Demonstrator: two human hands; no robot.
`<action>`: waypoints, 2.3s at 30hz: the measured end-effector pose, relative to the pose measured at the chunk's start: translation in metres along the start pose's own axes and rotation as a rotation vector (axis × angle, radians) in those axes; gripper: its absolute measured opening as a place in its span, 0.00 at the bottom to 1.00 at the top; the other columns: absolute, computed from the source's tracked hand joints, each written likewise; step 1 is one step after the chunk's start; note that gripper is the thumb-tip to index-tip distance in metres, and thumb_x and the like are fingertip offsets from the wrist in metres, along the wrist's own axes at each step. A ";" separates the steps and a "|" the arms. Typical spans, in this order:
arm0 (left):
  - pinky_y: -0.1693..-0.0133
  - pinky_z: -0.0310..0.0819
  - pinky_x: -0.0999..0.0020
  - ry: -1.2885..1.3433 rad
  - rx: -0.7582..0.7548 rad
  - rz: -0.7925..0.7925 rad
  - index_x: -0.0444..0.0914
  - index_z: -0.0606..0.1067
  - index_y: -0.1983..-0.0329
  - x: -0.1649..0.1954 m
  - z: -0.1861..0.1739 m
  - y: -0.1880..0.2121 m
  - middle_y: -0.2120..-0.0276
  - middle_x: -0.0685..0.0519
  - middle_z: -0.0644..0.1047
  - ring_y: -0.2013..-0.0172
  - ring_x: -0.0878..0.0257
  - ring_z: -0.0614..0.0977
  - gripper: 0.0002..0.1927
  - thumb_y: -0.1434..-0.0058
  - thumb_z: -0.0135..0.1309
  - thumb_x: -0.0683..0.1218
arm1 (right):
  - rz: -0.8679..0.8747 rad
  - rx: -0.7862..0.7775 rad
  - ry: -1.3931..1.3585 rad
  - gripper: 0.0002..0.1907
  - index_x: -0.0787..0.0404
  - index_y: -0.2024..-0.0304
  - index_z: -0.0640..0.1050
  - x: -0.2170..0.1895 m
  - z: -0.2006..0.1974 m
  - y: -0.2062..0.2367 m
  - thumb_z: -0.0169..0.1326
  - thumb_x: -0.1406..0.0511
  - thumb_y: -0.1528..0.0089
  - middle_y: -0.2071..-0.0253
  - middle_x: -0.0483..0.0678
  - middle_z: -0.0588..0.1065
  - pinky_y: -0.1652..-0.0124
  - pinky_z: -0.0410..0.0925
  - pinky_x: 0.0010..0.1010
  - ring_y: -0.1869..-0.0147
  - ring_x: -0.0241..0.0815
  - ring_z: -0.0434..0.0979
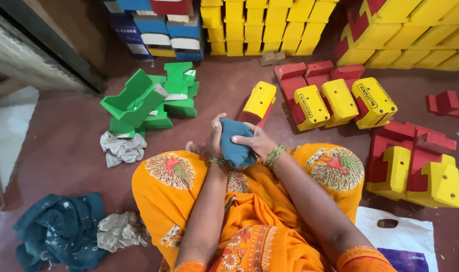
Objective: The person sits on the floor and wipes red and yellow plastic parts with a blue cloth. They handle each part individually, turning them over to wipe different sides, and place them back on the floor after cleaning.
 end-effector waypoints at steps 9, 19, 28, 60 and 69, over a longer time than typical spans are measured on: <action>0.39 0.56 0.66 -0.110 0.346 -0.219 0.40 0.71 0.35 -0.007 0.016 0.009 0.37 0.60 0.68 0.37 0.67 0.65 0.35 0.32 0.40 0.68 | -0.722 0.703 1.080 0.29 0.62 0.47 0.74 -0.062 0.010 0.042 0.71 0.61 0.47 0.53 0.57 0.78 0.49 0.72 0.39 0.48 0.52 0.78; 0.49 0.78 0.59 0.511 0.131 -0.279 0.35 0.73 0.45 0.016 0.036 0.014 0.53 0.48 0.78 0.53 0.56 0.81 0.34 0.29 0.36 0.69 | -0.420 0.083 0.474 0.28 0.57 0.45 0.70 -0.026 0.039 0.034 0.71 0.64 0.42 0.41 0.50 0.68 0.41 0.67 0.35 0.37 0.42 0.69; 0.62 0.69 0.61 0.099 0.140 -0.382 0.44 0.74 0.46 -0.003 0.051 0.014 0.56 0.54 0.79 0.60 0.60 0.79 0.21 0.29 0.42 0.61 | -0.201 0.268 0.666 0.24 0.54 0.48 0.68 -0.122 0.047 0.077 0.65 0.66 0.43 0.52 0.48 0.78 0.60 0.81 0.29 0.53 0.39 0.83; 0.47 0.74 0.62 -0.656 -0.978 -0.136 0.38 0.74 0.47 -0.036 0.156 0.125 0.53 0.46 0.79 0.50 0.57 0.82 0.21 0.32 0.42 0.56 | 0.006 -0.092 0.399 0.22 0.54 0.48 0.68 -0.139 0.037 0.160 0.62 0.70 0.41 0.49 0.40 0.68 0.49 0.68 0.28 0.45 0.31 0.69; 0.40 0.72 0.60 -0.594 -0.974 0.214 0.41 0.73 0.41 -0.005 0.194 0.151 0.43 0.49 0.77 0.42 0.56 0.79 0.18 0.30 0.47 0.53 | -0.033 0.036 0.493 0.22 0.55 0.48 0.68 -0.150 0.018 0.217 0.61 0.70 0.42 0.47 0.39 0.69 0.51 0.68 0.26 0.46 0.29 0.69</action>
Point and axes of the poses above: each hand's wrist, its own y-axis away from the middle knuckle, its own z-axis out of the palm, x = y × z, the point moved 4 cm from there along -y, towards the middle knuckle
